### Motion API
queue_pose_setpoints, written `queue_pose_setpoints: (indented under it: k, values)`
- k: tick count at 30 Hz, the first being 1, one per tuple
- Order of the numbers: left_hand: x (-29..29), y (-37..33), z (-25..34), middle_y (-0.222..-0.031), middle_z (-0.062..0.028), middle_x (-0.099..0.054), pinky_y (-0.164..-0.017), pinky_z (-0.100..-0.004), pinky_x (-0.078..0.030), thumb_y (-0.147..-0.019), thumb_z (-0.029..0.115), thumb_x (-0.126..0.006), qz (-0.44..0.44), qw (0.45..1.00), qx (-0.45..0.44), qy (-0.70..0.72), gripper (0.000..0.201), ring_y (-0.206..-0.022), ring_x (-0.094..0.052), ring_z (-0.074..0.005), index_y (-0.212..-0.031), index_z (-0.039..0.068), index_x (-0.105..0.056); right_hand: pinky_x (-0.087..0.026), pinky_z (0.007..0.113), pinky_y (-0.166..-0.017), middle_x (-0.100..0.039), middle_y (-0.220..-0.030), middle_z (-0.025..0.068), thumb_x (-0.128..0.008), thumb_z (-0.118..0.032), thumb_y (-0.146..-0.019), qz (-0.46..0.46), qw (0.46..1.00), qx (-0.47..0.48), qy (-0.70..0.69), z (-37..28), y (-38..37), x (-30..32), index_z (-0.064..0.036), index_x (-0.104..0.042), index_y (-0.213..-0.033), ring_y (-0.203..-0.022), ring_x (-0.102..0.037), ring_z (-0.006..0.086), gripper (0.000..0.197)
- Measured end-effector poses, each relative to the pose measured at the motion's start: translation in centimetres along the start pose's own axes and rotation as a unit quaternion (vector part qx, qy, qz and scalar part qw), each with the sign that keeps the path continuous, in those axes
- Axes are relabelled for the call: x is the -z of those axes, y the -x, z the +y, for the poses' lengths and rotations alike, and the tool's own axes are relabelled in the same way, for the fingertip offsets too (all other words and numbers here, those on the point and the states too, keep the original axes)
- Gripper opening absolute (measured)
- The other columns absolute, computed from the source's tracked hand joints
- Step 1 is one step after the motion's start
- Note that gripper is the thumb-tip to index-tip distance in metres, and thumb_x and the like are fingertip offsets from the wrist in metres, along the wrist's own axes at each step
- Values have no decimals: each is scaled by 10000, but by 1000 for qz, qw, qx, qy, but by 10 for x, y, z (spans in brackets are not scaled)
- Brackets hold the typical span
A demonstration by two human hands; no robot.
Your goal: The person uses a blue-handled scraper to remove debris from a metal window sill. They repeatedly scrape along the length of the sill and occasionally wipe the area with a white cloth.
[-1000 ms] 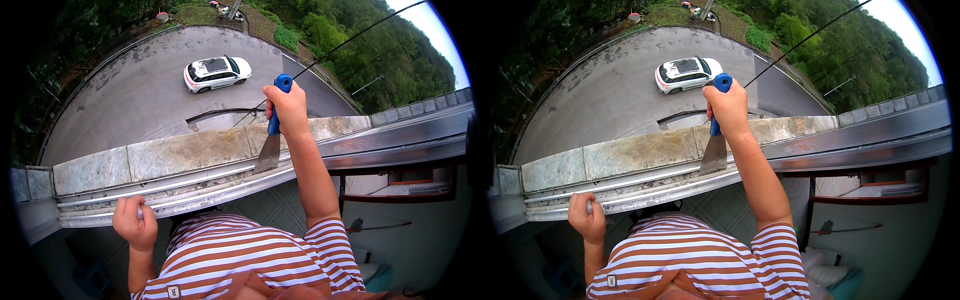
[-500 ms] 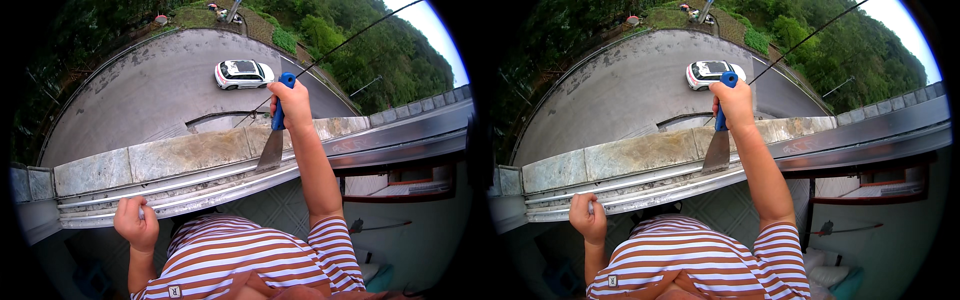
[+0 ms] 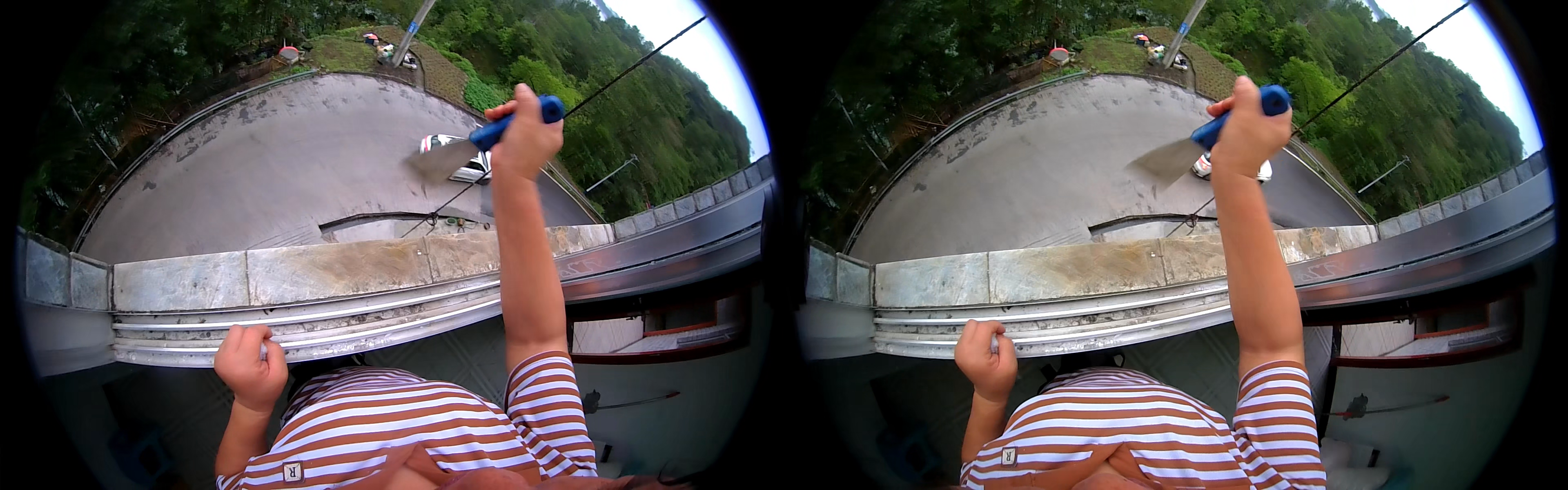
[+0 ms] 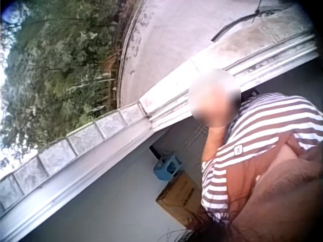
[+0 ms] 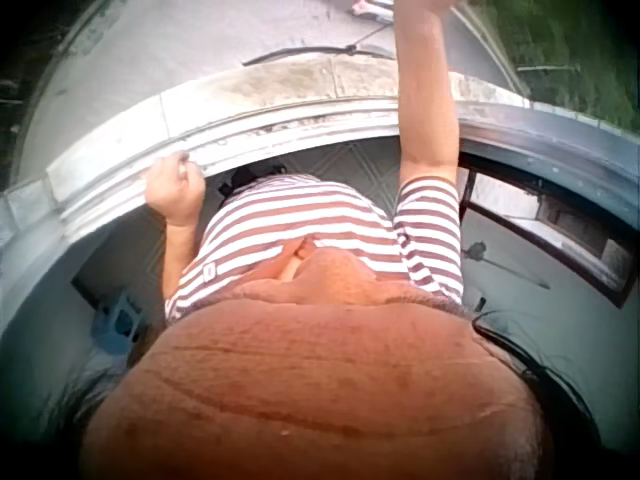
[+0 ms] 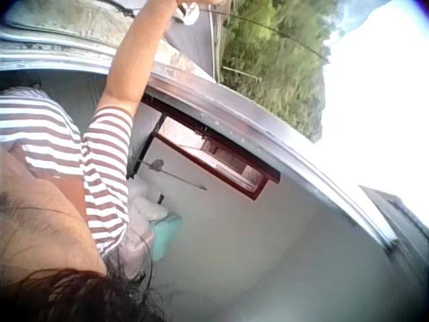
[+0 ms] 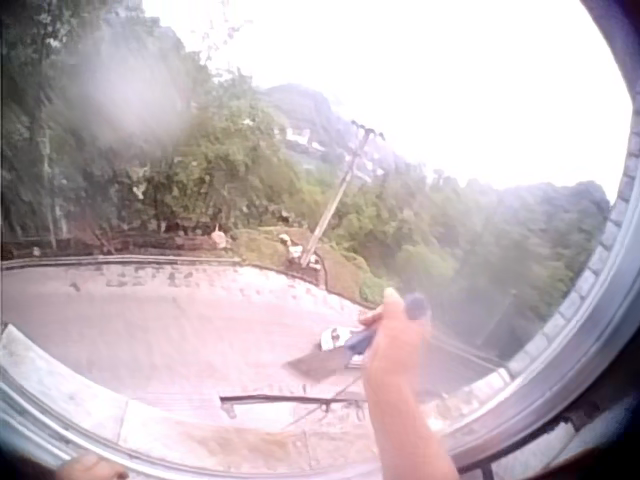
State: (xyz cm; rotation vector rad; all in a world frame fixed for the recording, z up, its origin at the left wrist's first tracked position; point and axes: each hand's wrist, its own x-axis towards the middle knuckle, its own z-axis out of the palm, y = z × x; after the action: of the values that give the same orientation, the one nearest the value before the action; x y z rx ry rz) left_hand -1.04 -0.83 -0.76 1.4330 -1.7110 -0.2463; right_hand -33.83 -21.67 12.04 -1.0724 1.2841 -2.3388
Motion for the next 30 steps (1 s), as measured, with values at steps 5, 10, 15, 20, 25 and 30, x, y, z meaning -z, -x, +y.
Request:
queue_pose_setpoints:
  k: [5, 10, 15, 20, 25, 30]
  values:
    - [3, -4, -3, -650, -125, -512, -476, -390, -377, -644, -46, -575, 13, 1000, -19, -15, 126, -537, -506, -317, -726, 43, -610, -519, 260, -527, -585, -705, 60, -719, -53, -831, -23, 995, 99, 10, 28, 19, 16, -47, -461, -904, -567, -603, 118, 268]
    - [4, -2, -1, -654, -118, -520, -480, -387, -385, -648, -39, -582, 1, 1000, -17, -18, 127, -543, -513, -313, -735, 47, -618, -502, 320, -507, -543, -645, 55, -661, -9, -859, -20, 991, 65, -111, -22, 28, 44, -80, -471, -859, -520, -552, 145, 202]
    - [1, -1, -1, -659, -121, -515, -489, -379, -388, -666, -36, -573, 3, 1000, -17, -4, 112, -552, -509, -313, -740, 38, -614, -462, 341, -486, -492, -609, 54, -625, -30, -865, -71, 992, -36, -100, -94, 59, 97, -89, -462, -858, -487, -491, 160, 174]
    - [1, -1, -1, -658, -121, -503, -486, -381, -377, -668, -41, -566, 6, 1000, -22, -8, 114, -546, -497, -308, -741, 34, -611, -472, 342, -473, -483, -612, 66, -587, -31, -866, -96, 994, -40, -43, -116, 105, 146, -82, -414, -892, -483, -486, 162, 182]
    - [0, -1, 1, -663, -123, -499, -491, -379, -370, -670, -51, -552, 9, 1000, -16, -11, 122, -549, -492, -309, -745, 31, -602, -482, 344, -488, -483, -614, 85, -594, -56, -853, -110, 992, 28, -55, -107, 134, 173, -82, -369, -883, -484, -475, 167, 228]
    - [-2, -2, -1, -668, -123, -499, -501, -377, -374, -676, -54, -545, 13, 999, -31, -17, 118, -562, -496, -312, -745, 30, -593, -508, 351, -539, -516, -664, 103, -624, -123, -868, -147, 984, 84, -52, -88, 155, 190, -91, -349, -933, -528, -508, 180, 284]
